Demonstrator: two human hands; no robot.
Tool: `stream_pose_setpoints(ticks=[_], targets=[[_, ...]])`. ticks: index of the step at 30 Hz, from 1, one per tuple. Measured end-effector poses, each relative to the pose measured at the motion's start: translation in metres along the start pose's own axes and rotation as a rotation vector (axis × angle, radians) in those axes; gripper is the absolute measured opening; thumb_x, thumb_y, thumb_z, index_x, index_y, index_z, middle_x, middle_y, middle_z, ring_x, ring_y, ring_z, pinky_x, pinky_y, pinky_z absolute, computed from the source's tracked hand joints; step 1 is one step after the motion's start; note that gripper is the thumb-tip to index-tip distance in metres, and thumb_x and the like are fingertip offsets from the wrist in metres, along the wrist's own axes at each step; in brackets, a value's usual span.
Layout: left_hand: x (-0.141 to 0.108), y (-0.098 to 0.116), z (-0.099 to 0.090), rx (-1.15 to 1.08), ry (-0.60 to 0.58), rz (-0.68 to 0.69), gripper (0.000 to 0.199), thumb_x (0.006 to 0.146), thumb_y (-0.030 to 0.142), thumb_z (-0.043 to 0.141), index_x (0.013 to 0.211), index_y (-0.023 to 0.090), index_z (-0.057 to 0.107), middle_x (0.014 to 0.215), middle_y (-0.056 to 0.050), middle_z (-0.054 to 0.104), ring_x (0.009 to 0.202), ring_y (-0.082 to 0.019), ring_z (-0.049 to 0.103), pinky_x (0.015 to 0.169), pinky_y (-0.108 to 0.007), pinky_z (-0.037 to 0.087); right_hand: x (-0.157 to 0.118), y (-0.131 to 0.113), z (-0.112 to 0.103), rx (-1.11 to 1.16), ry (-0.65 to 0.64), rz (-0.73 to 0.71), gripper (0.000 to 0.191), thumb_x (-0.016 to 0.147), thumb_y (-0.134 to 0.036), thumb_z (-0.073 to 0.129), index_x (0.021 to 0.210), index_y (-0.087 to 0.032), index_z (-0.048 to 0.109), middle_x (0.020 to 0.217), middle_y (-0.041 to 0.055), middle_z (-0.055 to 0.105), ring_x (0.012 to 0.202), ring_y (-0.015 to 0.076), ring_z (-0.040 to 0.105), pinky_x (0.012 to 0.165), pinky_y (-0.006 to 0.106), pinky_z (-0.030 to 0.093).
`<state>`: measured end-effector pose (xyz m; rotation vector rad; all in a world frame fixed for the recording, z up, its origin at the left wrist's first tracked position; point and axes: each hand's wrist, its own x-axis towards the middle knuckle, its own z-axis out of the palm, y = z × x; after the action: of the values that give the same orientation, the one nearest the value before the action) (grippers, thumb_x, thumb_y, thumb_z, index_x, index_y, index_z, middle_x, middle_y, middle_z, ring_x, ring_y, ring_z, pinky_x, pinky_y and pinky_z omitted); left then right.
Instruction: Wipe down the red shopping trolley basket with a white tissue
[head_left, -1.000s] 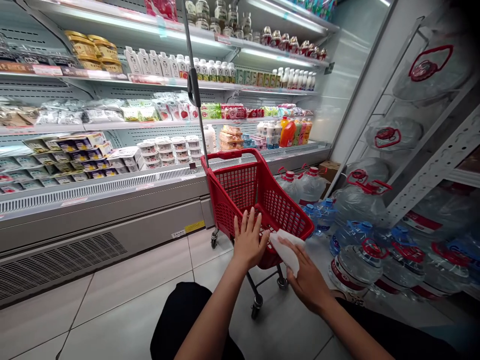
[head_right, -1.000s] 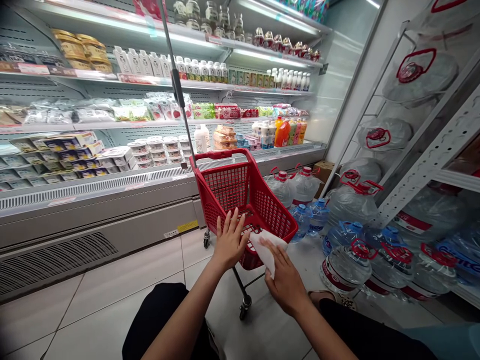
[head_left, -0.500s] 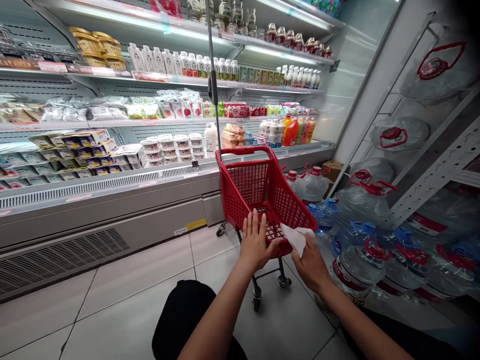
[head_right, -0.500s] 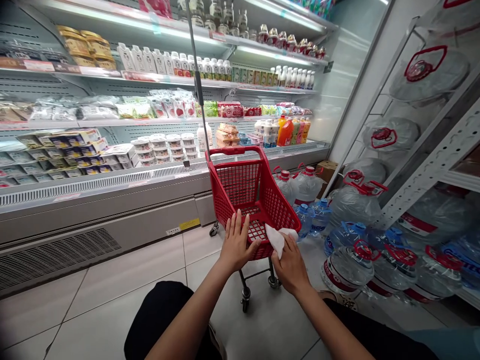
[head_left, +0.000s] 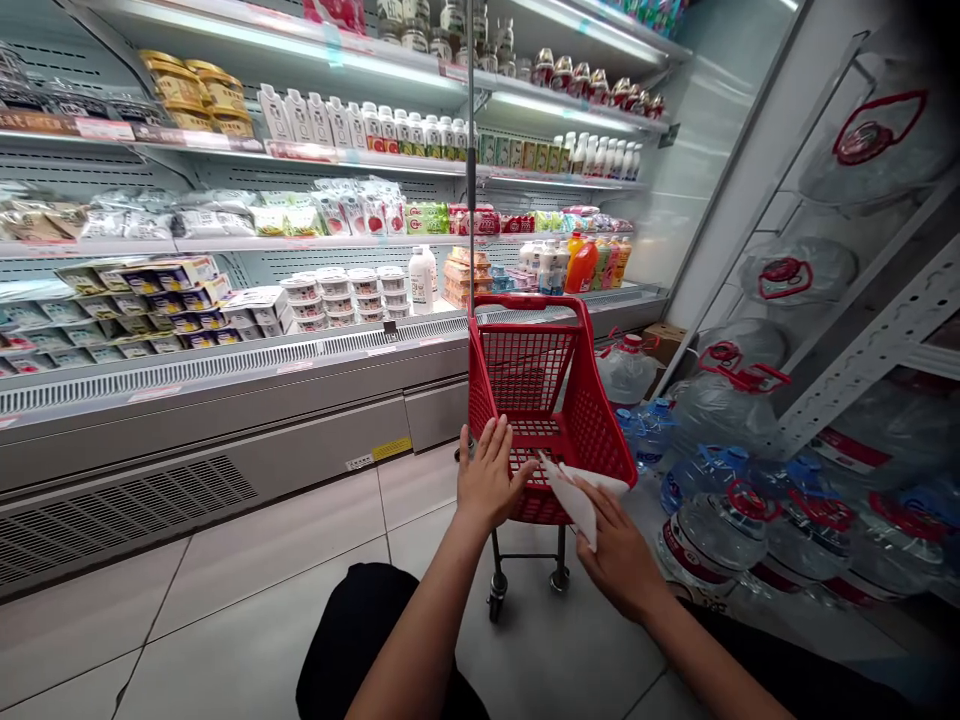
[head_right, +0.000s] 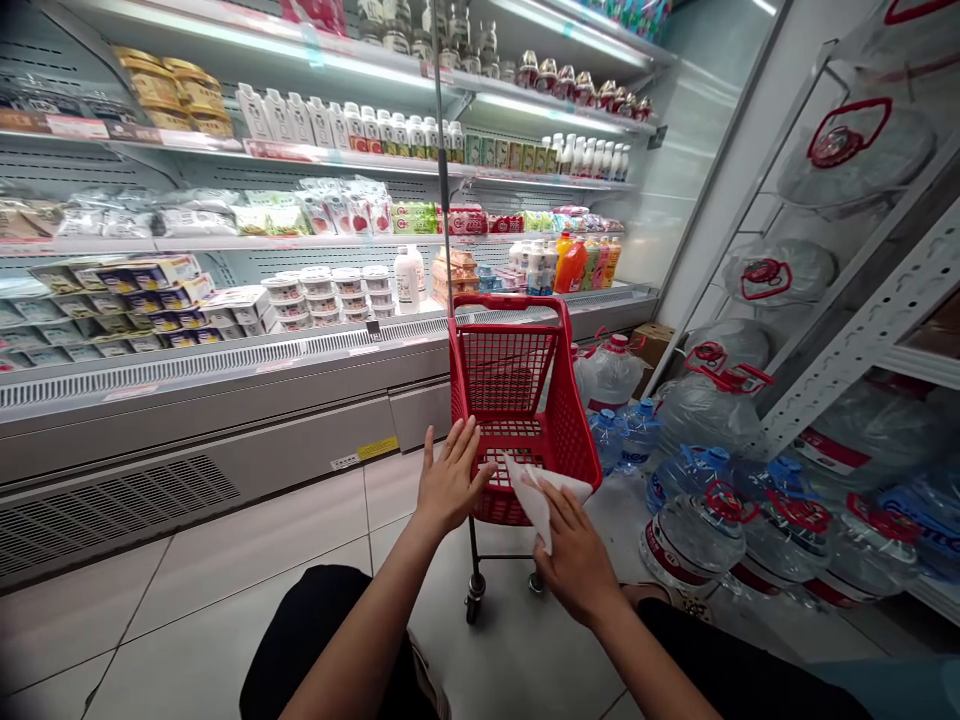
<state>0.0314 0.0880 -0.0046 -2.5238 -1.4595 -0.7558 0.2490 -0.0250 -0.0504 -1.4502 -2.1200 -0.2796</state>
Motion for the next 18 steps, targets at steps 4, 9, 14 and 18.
stream_pose_setpoints(ticks=[4,9,14,18], targets=[[0.003,-0.003,-0.002,0.018,0.01,-0.019,0.07,0.106,0.063,0.027,0.165,0.026,0.026,0.17,0.0,0.028,0.159,-0.02,0.023,0.132,-0.054,-0.007,-0.026,0.032,-0.008,-0.061,0.056,0.126,0.079,0.097,-0.021,0.043,0.168,-0.031,0.009,0.162,0.0065,0.043,0.154,0.0336,0.032,0.12,0.057,0.041],[-0.001,0.016,0.006,0.074,0.05,-0.03,0.083,0.103,0.067,0.03,0.166,0.014,0.019,0.17,-0.009,0.026,0.16,-0.023,0.018,0.133,-0.051,-0.006,-0.028,0.009,-0.003,0.028,0.076,0.178,0.081,0.095,-0.02,0.044,0.167,-0.029,0.01,0.164,0.0078,0.039,0.153,0.0324,0.034,0.121,0.055,0.041],[-0.012,0.037,0.01,0.054,0.028,0.101,0.075,0.107,0.062,0.027,0.166,0.018,0.017,0.171,-0.003,0.023,0.16,-0.019,0.019,0.134,-0.048,-0.001,-0.011,-0.042,0.004,0.089,0.012,0.099,0.084,0.09,-0.016,0.045,0.167,-0.021,0.011,0.165,0.0116,0.039,0.151,0.0309,0.037,0.121,0.053,0.042],[-0.015,0.022,0.002,0.041,-0.012,0.08,0.07,0.108,0.06,0.026,0.167,0.025,0.012,0.171,0.002,0.024,0.159,-0.018,0.021,0.134,-0.047,0.007,-0.008,-0.049,-0.001,0.066,-0.017,0.002,0.086,0.09,-0.016,0.046,0.168,-0.017,0.007,0.162,0.0128,0.044,0.15,0.0295,0.04,0.118,0.05,0.046]])
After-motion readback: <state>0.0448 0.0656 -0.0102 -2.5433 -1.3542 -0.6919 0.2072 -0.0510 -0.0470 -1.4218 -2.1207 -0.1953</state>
